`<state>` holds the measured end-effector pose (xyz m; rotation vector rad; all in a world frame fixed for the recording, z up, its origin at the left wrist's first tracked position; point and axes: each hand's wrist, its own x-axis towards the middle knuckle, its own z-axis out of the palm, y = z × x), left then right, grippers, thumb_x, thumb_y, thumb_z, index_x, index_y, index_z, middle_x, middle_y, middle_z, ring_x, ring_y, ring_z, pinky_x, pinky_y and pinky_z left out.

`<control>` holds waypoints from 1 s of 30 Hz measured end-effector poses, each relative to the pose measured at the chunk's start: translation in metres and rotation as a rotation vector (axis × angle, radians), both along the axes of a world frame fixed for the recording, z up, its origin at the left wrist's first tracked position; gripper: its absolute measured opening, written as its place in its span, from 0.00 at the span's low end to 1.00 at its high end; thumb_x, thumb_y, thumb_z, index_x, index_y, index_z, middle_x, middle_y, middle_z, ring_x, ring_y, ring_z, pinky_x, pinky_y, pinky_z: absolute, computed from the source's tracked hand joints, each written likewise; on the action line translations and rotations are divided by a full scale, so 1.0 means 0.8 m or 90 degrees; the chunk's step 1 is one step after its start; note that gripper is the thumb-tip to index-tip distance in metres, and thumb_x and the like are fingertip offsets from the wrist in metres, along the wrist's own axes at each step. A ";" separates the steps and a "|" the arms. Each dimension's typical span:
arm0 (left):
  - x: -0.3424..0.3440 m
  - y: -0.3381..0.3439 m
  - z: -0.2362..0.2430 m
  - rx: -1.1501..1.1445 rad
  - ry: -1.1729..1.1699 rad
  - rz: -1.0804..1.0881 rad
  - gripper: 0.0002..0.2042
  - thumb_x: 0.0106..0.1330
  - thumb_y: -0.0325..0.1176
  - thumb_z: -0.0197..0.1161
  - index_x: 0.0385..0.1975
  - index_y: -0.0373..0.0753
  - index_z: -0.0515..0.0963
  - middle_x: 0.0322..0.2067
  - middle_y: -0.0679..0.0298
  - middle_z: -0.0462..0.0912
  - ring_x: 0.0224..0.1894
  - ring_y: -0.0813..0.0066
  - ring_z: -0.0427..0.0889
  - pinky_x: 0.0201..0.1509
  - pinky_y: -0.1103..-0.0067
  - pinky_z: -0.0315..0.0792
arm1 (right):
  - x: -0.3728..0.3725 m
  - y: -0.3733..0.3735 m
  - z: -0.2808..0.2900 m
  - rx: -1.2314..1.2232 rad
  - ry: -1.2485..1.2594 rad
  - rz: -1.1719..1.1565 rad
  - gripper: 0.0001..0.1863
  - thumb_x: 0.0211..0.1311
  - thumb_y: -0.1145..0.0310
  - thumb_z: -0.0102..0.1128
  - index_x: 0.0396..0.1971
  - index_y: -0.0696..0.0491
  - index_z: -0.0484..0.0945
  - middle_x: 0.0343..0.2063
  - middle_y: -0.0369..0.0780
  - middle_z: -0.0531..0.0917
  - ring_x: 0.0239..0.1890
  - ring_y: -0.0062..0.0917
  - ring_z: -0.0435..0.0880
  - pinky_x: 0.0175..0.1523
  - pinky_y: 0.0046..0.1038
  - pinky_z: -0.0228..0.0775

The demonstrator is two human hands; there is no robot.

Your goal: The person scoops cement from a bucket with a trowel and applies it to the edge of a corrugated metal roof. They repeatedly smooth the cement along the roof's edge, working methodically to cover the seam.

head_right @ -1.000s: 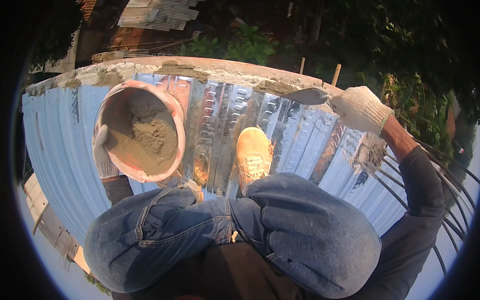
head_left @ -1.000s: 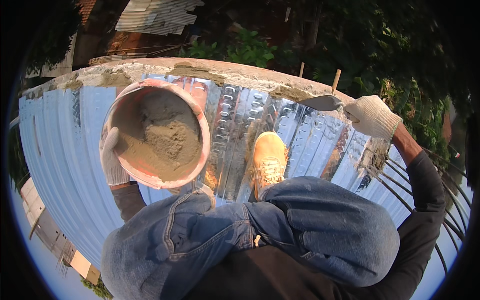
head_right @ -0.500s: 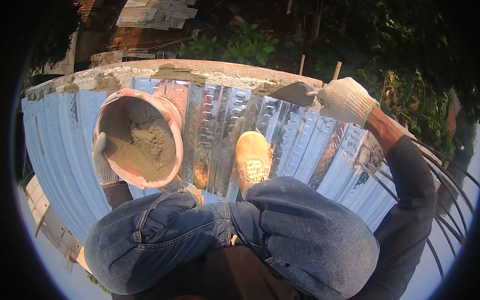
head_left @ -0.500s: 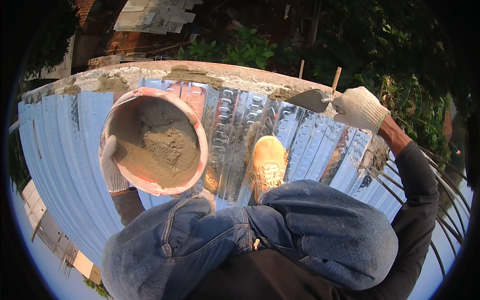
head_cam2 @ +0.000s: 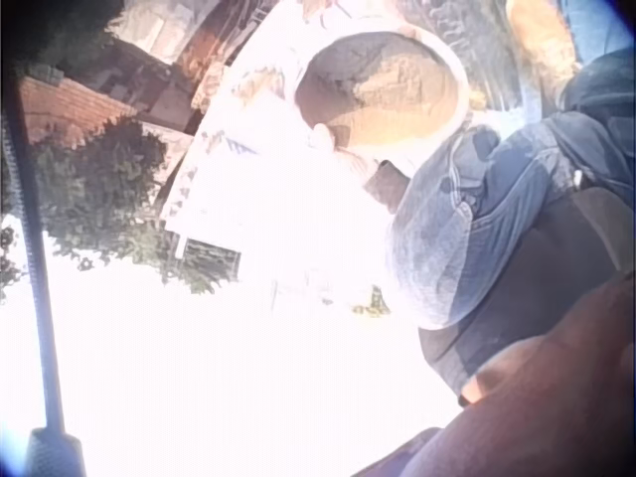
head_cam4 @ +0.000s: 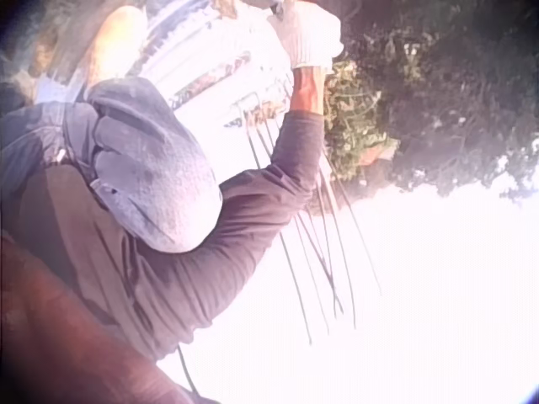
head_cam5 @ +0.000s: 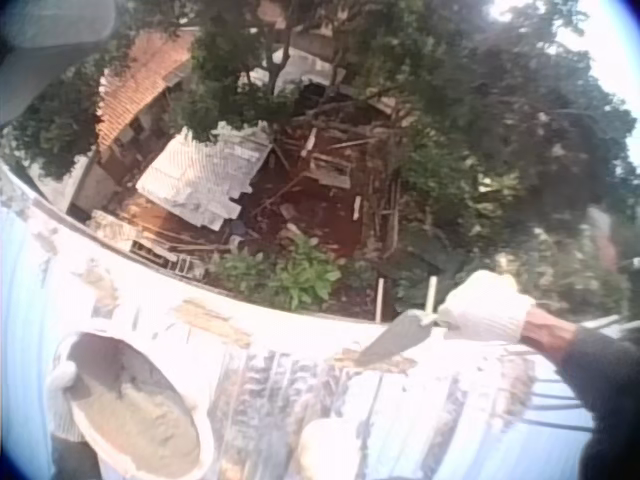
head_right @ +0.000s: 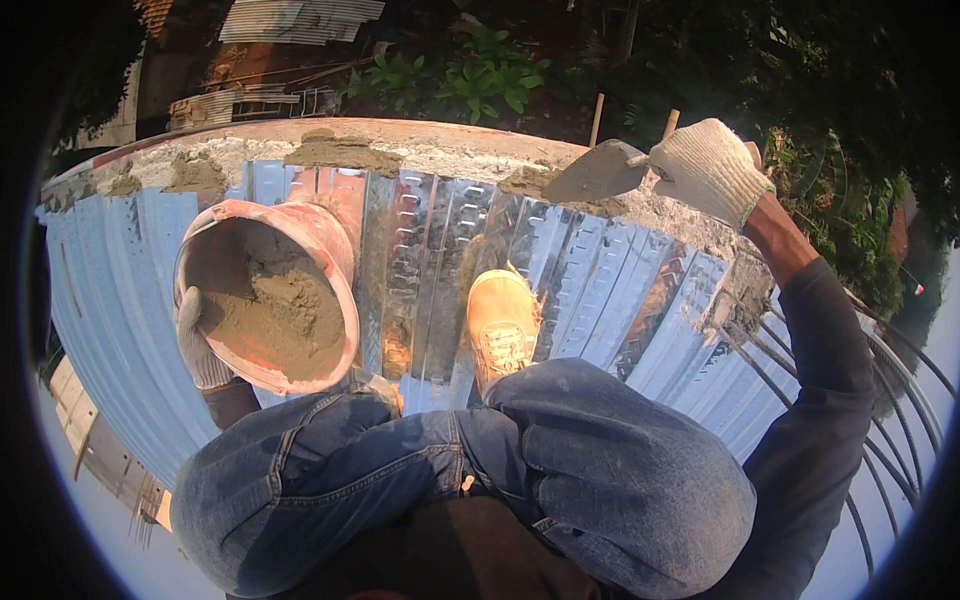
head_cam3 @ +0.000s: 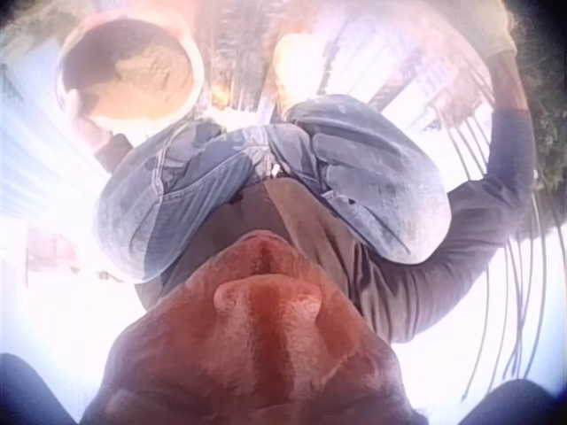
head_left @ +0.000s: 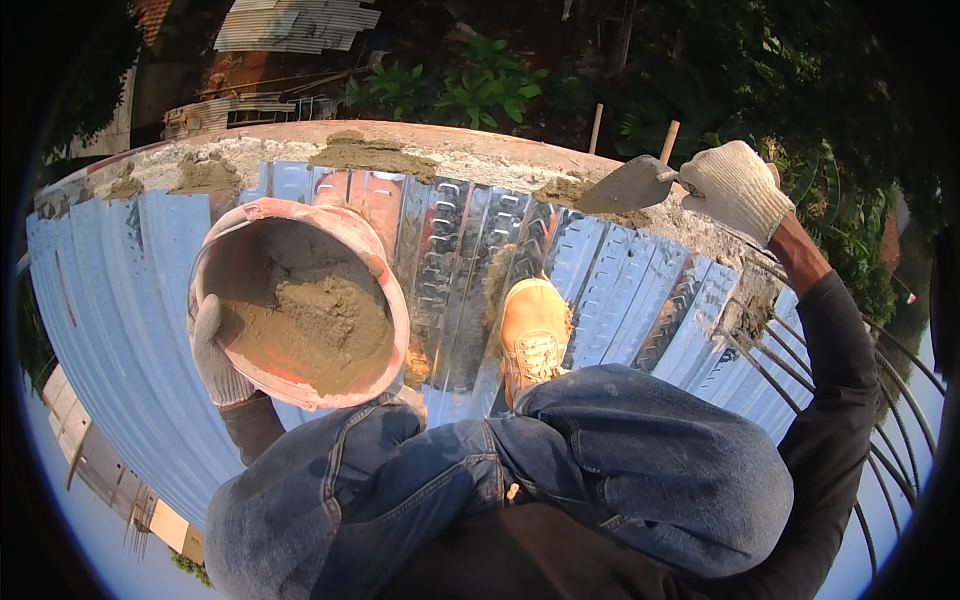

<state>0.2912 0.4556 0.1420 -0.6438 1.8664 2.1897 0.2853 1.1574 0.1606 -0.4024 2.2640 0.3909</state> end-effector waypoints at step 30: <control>0.001 0.000 0.003 -0.016 -0.006 0.002 0.30 0.78 0.37 0.69 0.77 0.29 0.77 0.71 0.50 0.85 0.70 0.58 0.85 0.77 0.62 0.79 | 0.005 0.029 -0.016 0.083 -0.045 0.158 0.12 0.70 0.57 0.80 0.47 0.45 0.94 0.40 0.37 0.93 0.46 0.35 0.96 0.59 0.40 0.87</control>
